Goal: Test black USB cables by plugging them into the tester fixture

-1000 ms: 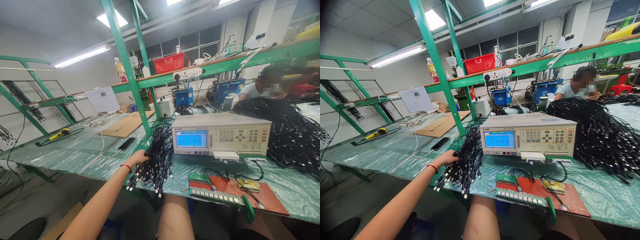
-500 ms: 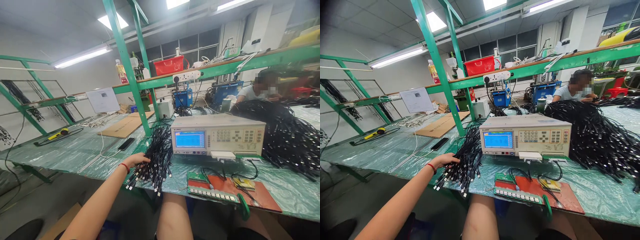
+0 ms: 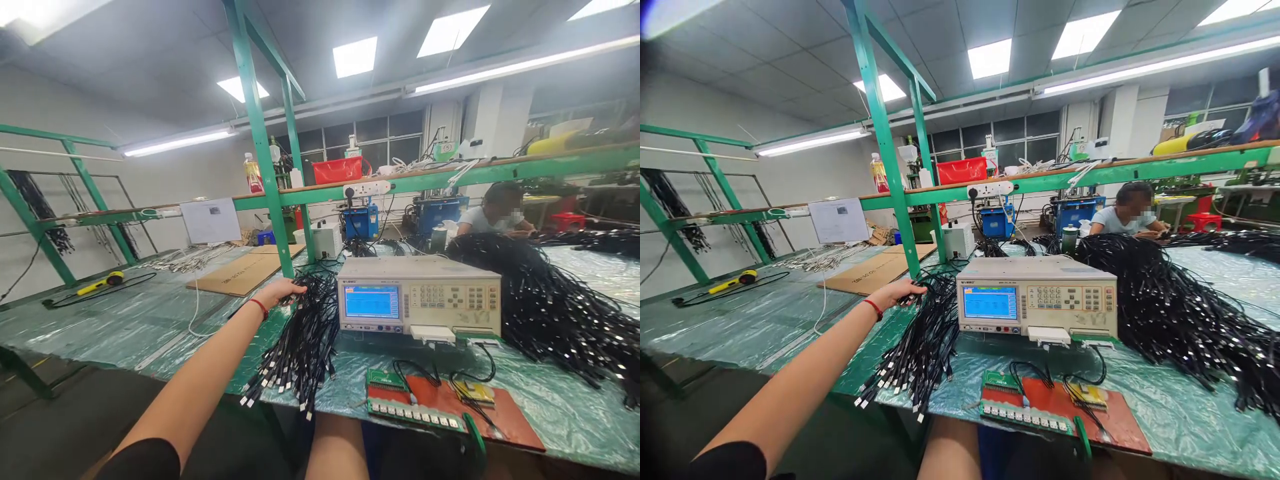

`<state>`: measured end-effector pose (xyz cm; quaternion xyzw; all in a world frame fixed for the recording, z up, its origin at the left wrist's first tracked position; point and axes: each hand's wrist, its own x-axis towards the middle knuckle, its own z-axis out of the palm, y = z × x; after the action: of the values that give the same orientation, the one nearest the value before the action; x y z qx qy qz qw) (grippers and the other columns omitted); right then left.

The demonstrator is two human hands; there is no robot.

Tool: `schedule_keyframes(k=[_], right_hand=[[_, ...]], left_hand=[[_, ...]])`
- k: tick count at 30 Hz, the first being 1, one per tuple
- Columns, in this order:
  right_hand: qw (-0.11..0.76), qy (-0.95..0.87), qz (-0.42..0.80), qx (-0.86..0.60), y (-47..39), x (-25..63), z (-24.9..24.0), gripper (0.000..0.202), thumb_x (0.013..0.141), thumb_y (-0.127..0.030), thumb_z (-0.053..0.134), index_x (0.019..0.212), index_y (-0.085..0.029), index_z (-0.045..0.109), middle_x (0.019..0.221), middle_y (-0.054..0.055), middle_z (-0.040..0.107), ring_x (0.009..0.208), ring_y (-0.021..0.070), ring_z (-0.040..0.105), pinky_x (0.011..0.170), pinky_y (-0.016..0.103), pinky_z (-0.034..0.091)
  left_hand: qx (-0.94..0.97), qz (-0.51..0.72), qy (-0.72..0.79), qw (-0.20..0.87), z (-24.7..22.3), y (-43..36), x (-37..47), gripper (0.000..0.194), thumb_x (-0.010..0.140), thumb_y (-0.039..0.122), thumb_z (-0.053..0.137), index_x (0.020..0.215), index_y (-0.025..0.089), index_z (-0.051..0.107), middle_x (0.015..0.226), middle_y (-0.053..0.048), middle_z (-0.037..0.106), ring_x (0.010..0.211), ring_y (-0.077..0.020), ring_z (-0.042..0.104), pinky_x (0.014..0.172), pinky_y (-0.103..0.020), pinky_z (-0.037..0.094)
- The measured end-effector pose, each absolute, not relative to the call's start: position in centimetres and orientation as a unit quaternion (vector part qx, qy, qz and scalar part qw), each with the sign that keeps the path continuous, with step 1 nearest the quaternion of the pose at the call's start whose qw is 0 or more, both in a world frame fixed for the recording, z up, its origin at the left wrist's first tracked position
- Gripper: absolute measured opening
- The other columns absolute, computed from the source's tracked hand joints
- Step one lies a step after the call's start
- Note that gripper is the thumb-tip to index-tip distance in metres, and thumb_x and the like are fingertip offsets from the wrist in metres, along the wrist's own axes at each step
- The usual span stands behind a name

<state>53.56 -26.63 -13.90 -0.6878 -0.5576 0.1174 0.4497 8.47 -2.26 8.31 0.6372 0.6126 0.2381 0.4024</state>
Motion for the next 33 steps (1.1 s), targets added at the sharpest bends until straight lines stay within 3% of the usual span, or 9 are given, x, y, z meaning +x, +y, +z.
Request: schedule_keyframes(k=[4, 7, 12, 19, 22, 28, 33], right_hand=[[0.491, -0.549, 0.077, -0.672, -26.0, 53.1, -13.9, 0.034, 0.060, -0.045, 0.042, 0.056, -0.052, 0.075, 0.043, -0.005, 0.057, 0.054, 0.0405, 0.071, 0.039, 0.044, 0.042], [0.504, -0.549, 0.050, -0.664, -26.0, 53.3, -14.1, 0.029, 0.059, -0.044, 0.047, 0.055, -0.046, 0.076, 0.043, -0.002, 0.058, 0.051, 0.0373, 0.070, 0.036, 0.040, 0.044], [0.478, -0.568, 0.070, -0.667, -26.0, 54.1, -14.5, 0.030, 0.076, -0.040, 0.054, 0.063, -0.029, 0.079, 0.048, 0.000, 0.064, 0.047, 0.0226, 0.067, 0.048, 0.030, 0.049], [0.461, -0.557, 0.093, -0.685, -25.8, 54.3, -14.4, 0.029, 0.073, -0.045, 0.053, 0.065, -0.042, 0.080, 0.048, -0.005, 0.064, 0.051, 0.0302, 0.070, 0.046, 0.036, 0.046], [0.457, -0.554, 0.098, -0.689, -26.2, 54.0, -14.0, 0.026, 0.076, -0.040, 0.059, 0.058, -0.033, 0.077, 0.052, 0.001, 0.068, 0.050, 0.0259, 0.069, 0.047, 0.032, 0.048], [0.454, -0.592, 0.060, -0.663, -26.9, 53.8, -13.7, 0.039, 0.088, -0.035, 0.053, 0.057, -0.025, 0.073, 0.054, 0.002, 0.069, 0.050, 0.0186, 0.067, 0.050, 0.025, 0.046], [0.451, -0.610, 0.037, -0.650, -27.1, 53.7, -12.3, 0.032, 0.083, -0.034, 0.053, 0.065, -0.028, 0.079, 0.054, 0.003, 0.070, 0.049, 0.0182, 0.066, 0.051, 0.026, 0.049]], left_hand=[[0.641, 0.250, 0.629, 0.362, 13.3, 1.0, 11.2, 0.018, 0.098, 0.031, 0.065, 0.104, 0.014, 0.067, 0.092, -0.002, 0.070, 0.069, -0.0131, 0.066, 0.060, -0.027, 0.058], [0.651, 0.272, 0.622, 0.340, 17.6, 3.1, 13.0, 0.020, 0.098, 0.031, 0.064, 0.108, 0.014, 0.067, 0.099, -0.004, 0.071, 0.075, -0.0149, 0.068, 0.065, -0.030, 0.059], [0.661, 0.322, 0.615, 0.283, 24.4, 4.8, 14.3, 0.019, 0.097, 0.032, 0.067, 0.099, 0.013, 0.068, 0.089, -0.002, 0.071, 0.067, -0.0131, 0.066, 0.061, -0.028, 0.057], [0.650, 0.497, 0.556, 0.145, 30.1, 3.7, 13.5, 0.014, 0.096, 0.024, 0.064, 0.086, 0.014, 0.064, 0.072, 0.002, 0.065, 0.053, -0.0099, 0.054, 0.052, -0.024, 0.047], [0.632, 0.573, 0.515, 0.091, 32.6, 3.1, 12.9, 0.010, 0.096, 0.017, 0.057, 0.088, 0.014, 0.063, 0.072, 0.001, 0.064, 0.052, -0.0090, 0.050, 0.053, -0.025, 0.042], [0.637, 0.605, 0.474, 0.065, 37.8, 0.4, 11.8, 0.012, 0.097, 0.026, 0.060, 0.095, 0.015, 0.063, 0.077, 0.002, 0.064, 0.061, -0.0109, 0.055, 0.058, -0.026, 0.048], [0.653, 0.593, 0.468, 0.046, 40.5, -3.5, 10.9, 0.017, 0.101, 0.019, 0.056, 0.112, 0.007, 0.056, 0.078, 0.004, 0.060, 0.068, -0.0062, 0.053, 0.076, -0.030, 0.050]])
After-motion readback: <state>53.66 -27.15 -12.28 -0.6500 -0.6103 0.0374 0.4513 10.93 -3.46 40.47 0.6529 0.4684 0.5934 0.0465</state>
